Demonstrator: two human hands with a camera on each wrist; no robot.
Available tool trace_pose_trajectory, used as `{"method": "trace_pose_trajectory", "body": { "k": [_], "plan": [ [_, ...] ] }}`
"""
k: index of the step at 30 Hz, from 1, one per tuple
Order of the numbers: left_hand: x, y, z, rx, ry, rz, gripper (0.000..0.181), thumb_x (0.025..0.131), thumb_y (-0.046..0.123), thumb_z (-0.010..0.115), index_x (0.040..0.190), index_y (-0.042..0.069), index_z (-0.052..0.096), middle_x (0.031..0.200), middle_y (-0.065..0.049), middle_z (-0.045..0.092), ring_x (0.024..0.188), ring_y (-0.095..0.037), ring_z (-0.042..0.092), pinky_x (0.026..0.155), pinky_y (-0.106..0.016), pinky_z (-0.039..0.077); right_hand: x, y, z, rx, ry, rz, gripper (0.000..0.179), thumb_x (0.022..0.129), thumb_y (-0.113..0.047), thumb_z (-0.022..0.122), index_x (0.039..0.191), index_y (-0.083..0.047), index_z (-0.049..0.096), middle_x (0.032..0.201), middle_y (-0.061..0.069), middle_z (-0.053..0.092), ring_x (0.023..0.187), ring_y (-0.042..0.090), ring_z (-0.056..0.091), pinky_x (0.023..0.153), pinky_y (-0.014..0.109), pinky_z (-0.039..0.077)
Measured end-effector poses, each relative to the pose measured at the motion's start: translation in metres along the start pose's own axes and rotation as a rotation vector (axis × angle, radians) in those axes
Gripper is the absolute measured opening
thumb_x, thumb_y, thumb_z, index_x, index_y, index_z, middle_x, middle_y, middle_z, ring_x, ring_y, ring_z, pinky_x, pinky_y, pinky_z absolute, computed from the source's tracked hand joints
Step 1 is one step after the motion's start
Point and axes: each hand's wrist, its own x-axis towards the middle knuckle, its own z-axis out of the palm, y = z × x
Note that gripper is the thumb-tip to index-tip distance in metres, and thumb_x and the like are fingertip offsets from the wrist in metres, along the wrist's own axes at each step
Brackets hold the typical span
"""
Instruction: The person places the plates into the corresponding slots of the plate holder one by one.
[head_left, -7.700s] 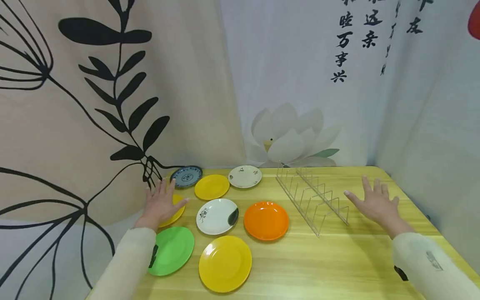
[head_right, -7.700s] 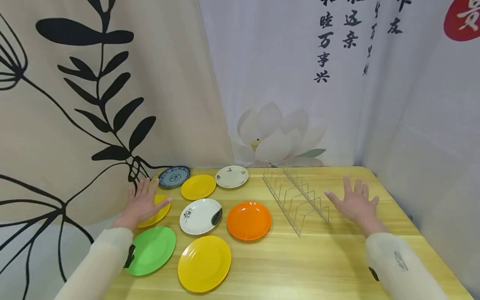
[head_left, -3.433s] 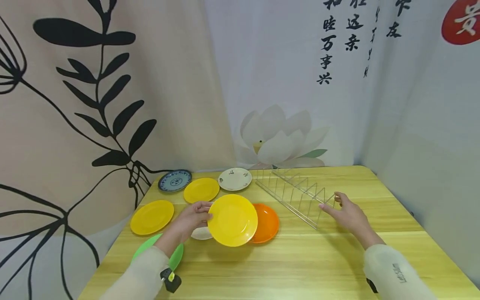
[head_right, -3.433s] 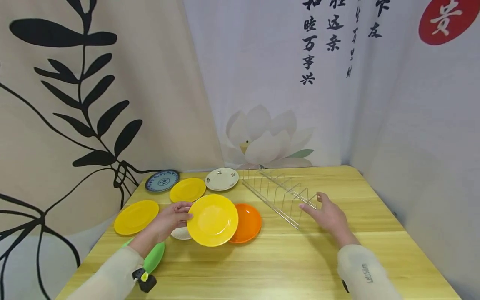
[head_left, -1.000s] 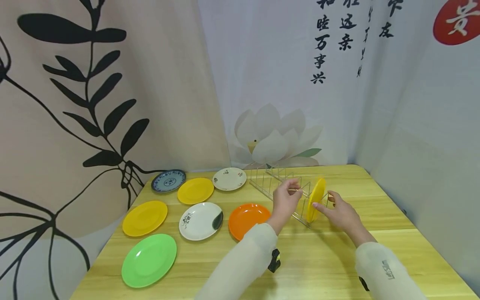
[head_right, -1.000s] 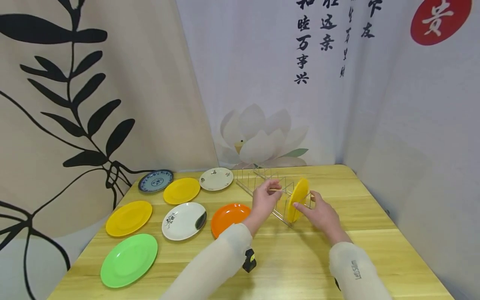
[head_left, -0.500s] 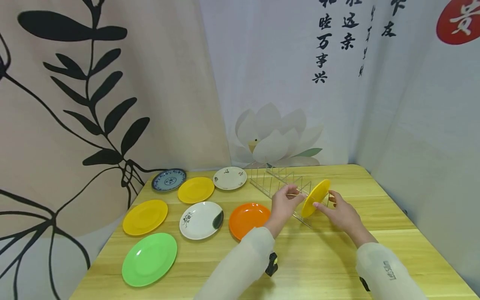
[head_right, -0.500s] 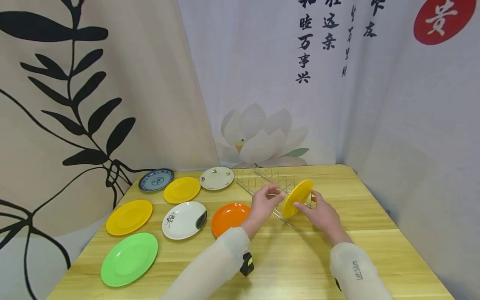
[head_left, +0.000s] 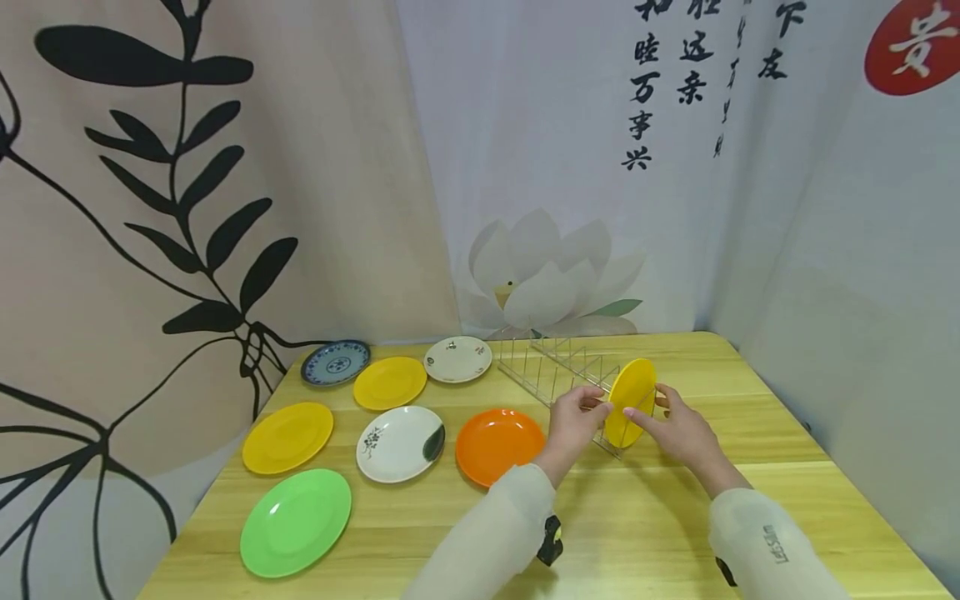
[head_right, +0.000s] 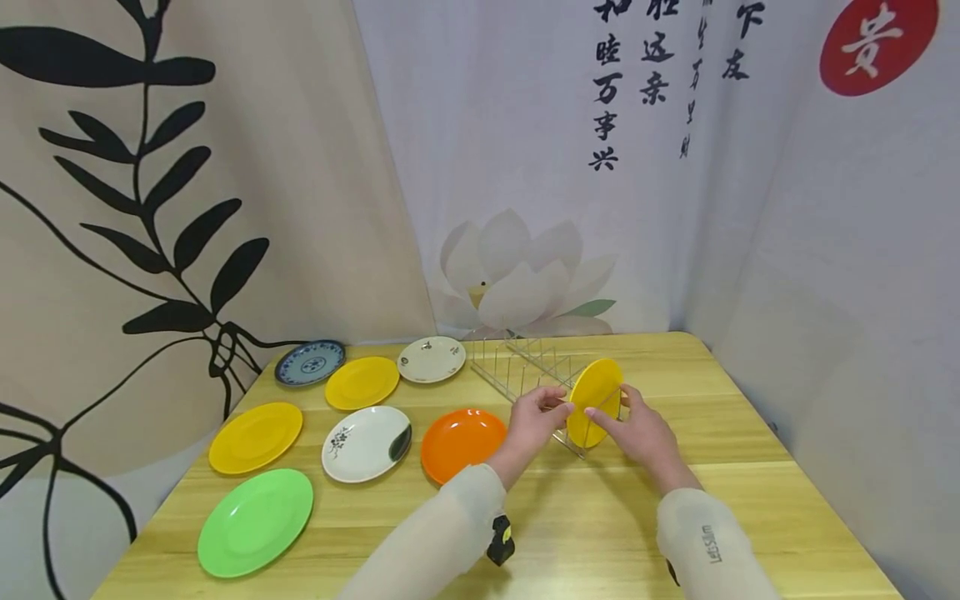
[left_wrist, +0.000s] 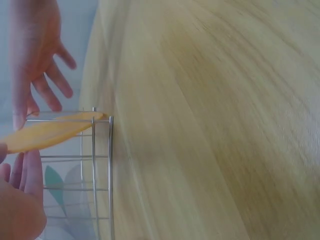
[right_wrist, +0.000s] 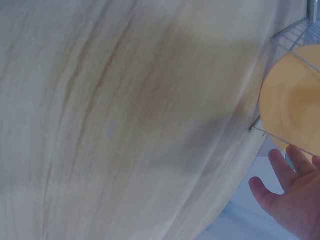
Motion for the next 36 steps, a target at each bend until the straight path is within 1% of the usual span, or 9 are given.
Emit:
{"method": "trace_pose_trajectory", "body": {
  "k": [2, 4, 9, 13, 19, 23, 28, 31, 36],
  "plan": [
    [0.000, 0.000, 0.000, -0.022, -0.001, 0.010, 0.026, 0.090, 0.008, 0.073, 0.114, -0.001, 0.069, 0.087, 0.001, 0.065, 0.082, -0.023, 0.068, 0.076, -0.042, 0.060, 0.000, 0.000, 0.000, 0.001, 0.001, 0.000, 0.107, 0.090, -0.072, 0.050, 0.156, 0.002, 0.011, 0.152, 0.030, 0.033, 0.134, 0.051, 0.037, 0.098, 0.071, 0.035],
    [0.000, 0.000, 0.000, -0.026, 0.005, 0.010, 0.026, 0.090, 0.009, 0.073, 0.114, 0.000, 0.070, 0.087, 0.002, 0.065, 0.083, -0.024, 0.069, 0.076, -0.041, 0.060, -0.001, 0.000, 0.000, 0.006, 0.003, 0.002, 0.107, 0.089, -0.073, 0.050, 0.156, 0.002, 0.011, 0.152, 0.030, 0.033, 0.134, 0.051, 0.037, 0.099, 0.071, 0.035],
    [0.002, -0.004, -0.006, -0.012, 0.044, -0.001, 0.022, 0.089, 0.013, 0.074, 0.110, 0.008, 0.072, 0.087, 0.003, 0.066, 0.084, -0.029, 0.069, 0.073, -0.037, 0.060, -0.001, 0.001, -0.001, 0.022, 0.003, 0.008, 0.107, 0.089, -0.073, 0.050, 0.156, 0.002, 0.011, 0.152, 0.030, 0.032, 0.133, 0.051, 0.037, 0.099, 0.070, 0.036],
    [0.003, -0.004, -0.017, -0.008, 0.067, -0.005, 0.021, 0.089, 0.011, 0.073, 0.109, 0.008, 0.072, 0.087, 0.002, 0.066, 0.084, -0.033, 0.069, 0.071, -0.035, 0.059, -0.002, 0.002, -0.001, 0.024, -0.003, 0.009, 0.107, 0.089, -0.073, 0.049, 0.156, 0.002, 0.011, 0.152, 0.030, 0.032, 0.134, 0.051, 0.037, 0.100, 0.070, 0.035],
    [0.008, -0.001, -0.037, 0.013, 0.086, 0.011, 0.023, 0.090, 0.012, 0.072, 0.112, 0.006, 0.070, 0.090, -0.001, 0.067, 0.081, -0.026, 0.069, 0.067, -0.027, 0.057, -0.003, 0.002, -0.001, 0.016, -0.011, 0.003, 0.107, 0.090, -0.072, 0.048, 0.155, 0.003, 0.010, 0.152, 0.031, 0.032, 0.134, 0.052, 0.037, 0.098, 0.071, 0.035],
    [0.011, 0.000, -0.055, 0.018, 0.109, 0.013, 0.025, 0.091, 0.012, 0.072, 0.115, 0.003, 0.070, 0.090, -0.003, 0.068, 0.080, -0.026, 0.068, 0.067, -0.028, 0.057, -0.002, 0.003, 0.000, 0.018, -0.011, -0.002, 0.106, 0.090, -0.073, 0.048, 0.156, 0.002, 0.009, 0.153, 0.030, 0.032, 0.134, 0.051, 0.036, 0.099, 0.071, 0.035],
    [0.013, 0.002, -0.083, -0.006, 0.113, -0.009, 0.028, 0.091, 0.011, 0.071, 0.117, 0.002, 0.068, 0.092, -0.006, 0.069, 0.077, -0.019, 0.067, 0.069, -0.029, 0.058, -0.003, 0.003, 0.000, 0.020, -0.011, -0.001, 0.107, 0.090, -0.072, 0.048, 0.155, 0.003, 0.009, 0.152, 0.030, 0.032, 0.133, 0.052, 0.037, 0.099, 0.071, 0.034],
    [0.012, 0.002, -0.103, 0.000, 0.108, -0.022, 0.029, 0.092, 0.012, 0.071, 0.119, 0.002, 0.067, 0.095, -0.007, 0.068, 0.079, -0.016, 0.066, 0.070, -0.030, 0.058, -0.005, 0.001, -0.001, 0.023, -0.018, 0.002, 0.107, 0.090, -0.072, 0.050, 0.155, 0.004, 0.009, 0.152, 0.030, 0.032, 0.133, 0.053, 0.037, 0.099, 0.071, 0.035],
    [0.008, 0.006, -0.141, 0.031, 0.117, -0.063, 0.032, 0.093, 0.012, 0.070, 0.123, 0.003, 0.064, 0.102, -0.010, 0.067, 0.085, -0.019, 0.066, 0.075, -0.034, 0.059, -0.006, -0.001, -0.001, 0.043, -0.019, -0.005, 0.107, 0.090, -0.071, 0.051, 0.154, 0.005, 0.010, 0.153, 0.031, 0.029, 0.133, 0.053, 0.036, 0.100, 0.069, 0.036]
  ]
}}
